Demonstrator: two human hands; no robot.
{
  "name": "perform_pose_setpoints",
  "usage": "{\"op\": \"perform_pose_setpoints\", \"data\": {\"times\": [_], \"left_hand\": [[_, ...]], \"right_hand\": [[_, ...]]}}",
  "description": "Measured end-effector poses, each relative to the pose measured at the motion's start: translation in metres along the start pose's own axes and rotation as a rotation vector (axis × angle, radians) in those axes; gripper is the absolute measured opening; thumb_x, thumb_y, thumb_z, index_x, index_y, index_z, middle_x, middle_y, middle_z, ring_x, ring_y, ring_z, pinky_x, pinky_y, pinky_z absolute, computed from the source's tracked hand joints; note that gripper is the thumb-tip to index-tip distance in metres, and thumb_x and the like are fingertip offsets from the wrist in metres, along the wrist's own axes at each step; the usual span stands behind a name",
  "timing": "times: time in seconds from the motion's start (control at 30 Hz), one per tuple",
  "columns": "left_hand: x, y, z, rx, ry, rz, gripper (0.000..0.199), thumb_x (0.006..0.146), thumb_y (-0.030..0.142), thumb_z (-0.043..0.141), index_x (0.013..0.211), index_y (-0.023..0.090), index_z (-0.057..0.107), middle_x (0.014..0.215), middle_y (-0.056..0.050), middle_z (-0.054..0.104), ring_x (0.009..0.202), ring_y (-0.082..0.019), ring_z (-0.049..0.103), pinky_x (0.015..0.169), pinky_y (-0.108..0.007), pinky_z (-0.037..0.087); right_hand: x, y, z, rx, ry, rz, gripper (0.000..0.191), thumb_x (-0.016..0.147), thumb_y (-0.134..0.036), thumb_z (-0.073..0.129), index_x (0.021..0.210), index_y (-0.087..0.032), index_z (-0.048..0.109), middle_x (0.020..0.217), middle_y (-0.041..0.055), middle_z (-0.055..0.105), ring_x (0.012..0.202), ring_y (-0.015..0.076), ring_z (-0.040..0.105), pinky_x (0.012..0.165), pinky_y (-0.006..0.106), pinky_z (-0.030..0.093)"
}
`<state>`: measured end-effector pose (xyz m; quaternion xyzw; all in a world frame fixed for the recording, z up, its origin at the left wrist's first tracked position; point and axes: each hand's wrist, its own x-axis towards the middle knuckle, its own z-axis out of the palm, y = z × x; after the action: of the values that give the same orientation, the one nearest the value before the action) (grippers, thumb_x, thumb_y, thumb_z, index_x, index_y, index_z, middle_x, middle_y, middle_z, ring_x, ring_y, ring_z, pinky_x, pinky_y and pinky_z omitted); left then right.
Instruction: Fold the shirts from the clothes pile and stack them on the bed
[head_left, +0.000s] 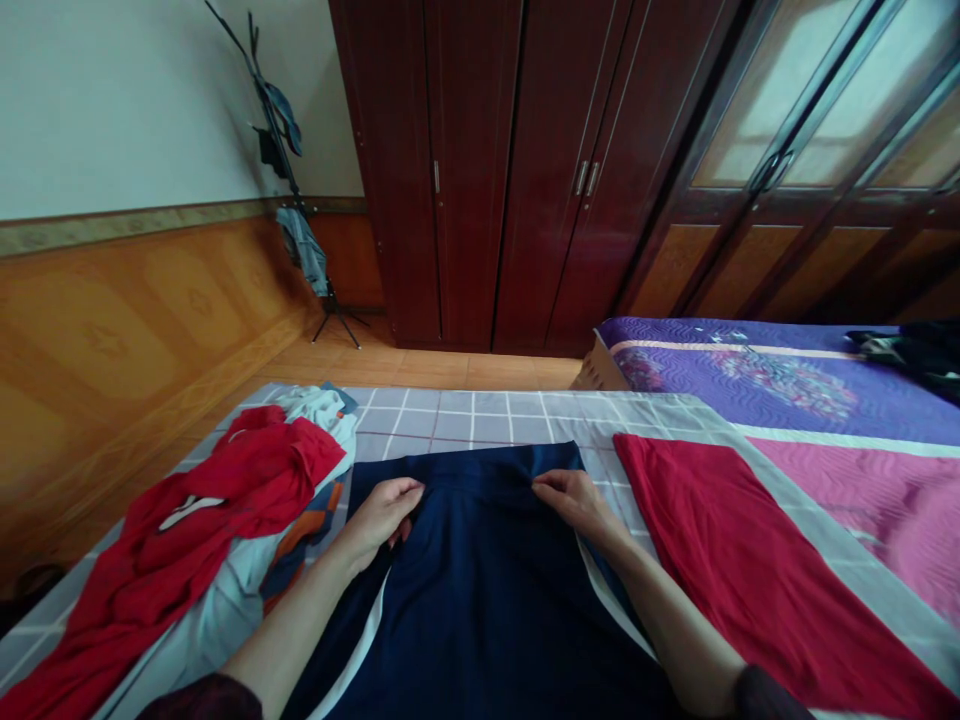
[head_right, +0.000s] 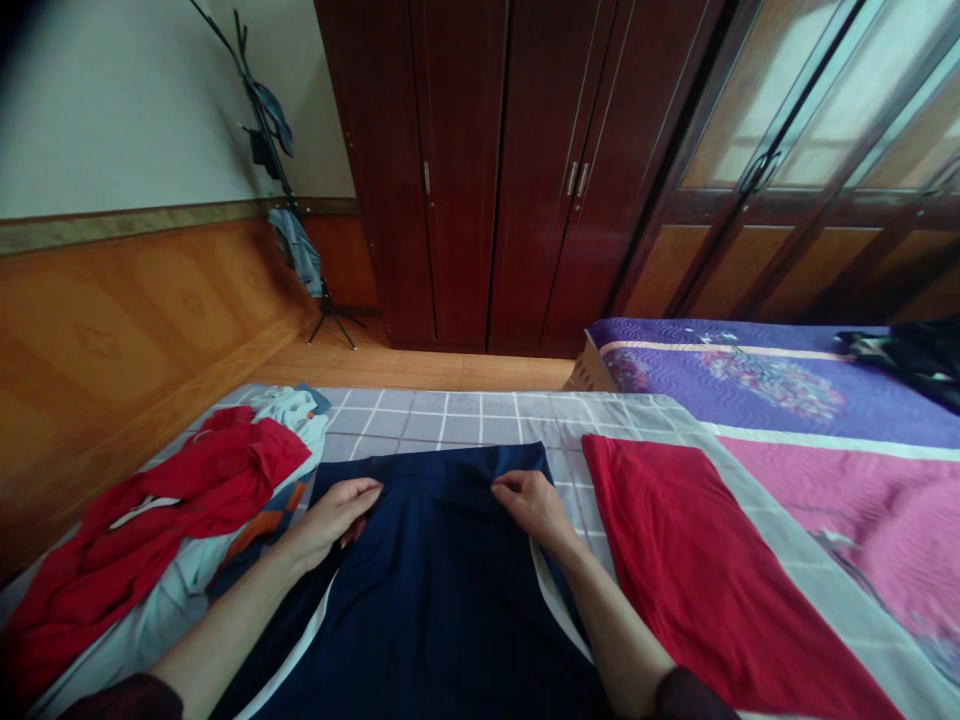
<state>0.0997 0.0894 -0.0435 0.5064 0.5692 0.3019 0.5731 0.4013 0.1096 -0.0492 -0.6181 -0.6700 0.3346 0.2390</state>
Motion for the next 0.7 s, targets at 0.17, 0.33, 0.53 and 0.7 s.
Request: {"op": "perform_pose_setpoints", "data": {"times": [0.17,0.33,0.53,0.7], "left_hand": [[-0.006,0.006,0.003,0.008,-0.078,-0.012,0.056,0.068,0.072,0.055,0.07,0.015,0.051,0.05,0.008,0.043,0.036,-0.005,0.037,0.034,-0.017,0.02],[-0.009,0.008,0.008,-0.023,-0.087,0.025,0.056,0.067,0.069,0.059,0.072,0.014,0.054,0.054,0.008,0.041,0.041,-0.005,0.034,0.04,-0.019,0.025],[-0.01,0.008,0.012,-0.059,-0.036,0.043,0.051,0.074,0.067,0.055,0.067,0.017,0.049,0.053,0.008,0.04,0.044,-0.006,0.036,0.041,-0.019,0.024],[-0.006,0.004,0.012,0.001,-0.046,0.041,0.048,0.07,0.063,0.061,0.068,0.017,0.05,0.052,0.009,0.038,0.041,-0.005,0.034,0.037,-0.018,0.024]], "right_hand": [[0.002,0.003,0.0,0.008,-0.038,-0.027,0.034,0.078,-0.042,0.051,0.089,-0.018,0.073,0.076,0.0033,0.07,0.073,0.0203,0.062,0.062,0.027,0.043],[0.001,0.002,0.0,0.017,-0.053,-0.023,0.034,0.077,-0.042,0.053,0.092,-0.019,0.073,0.078,0.0032,0.07,0.073,0.0206,0.063,0.063,0.028,0.045],[-0.001,0.0,-0.001,0.032,-0.064,-0.021,0.036,0.077,-0.045,0.054,0.093,-0.019,0.073,0.077,0.0037,0.07,0.075,0.0218,0.064,0.063,0.028,0.045],[0.0,0.001,-0.001,0.05,-0.072,-0.005,0.035,0.076,-0.045,0.057,0.094,-0.019,0.072,0.079,0.0033,0.071,0.076,0.0221,0.064,0.064,0.028,0.045]]}}
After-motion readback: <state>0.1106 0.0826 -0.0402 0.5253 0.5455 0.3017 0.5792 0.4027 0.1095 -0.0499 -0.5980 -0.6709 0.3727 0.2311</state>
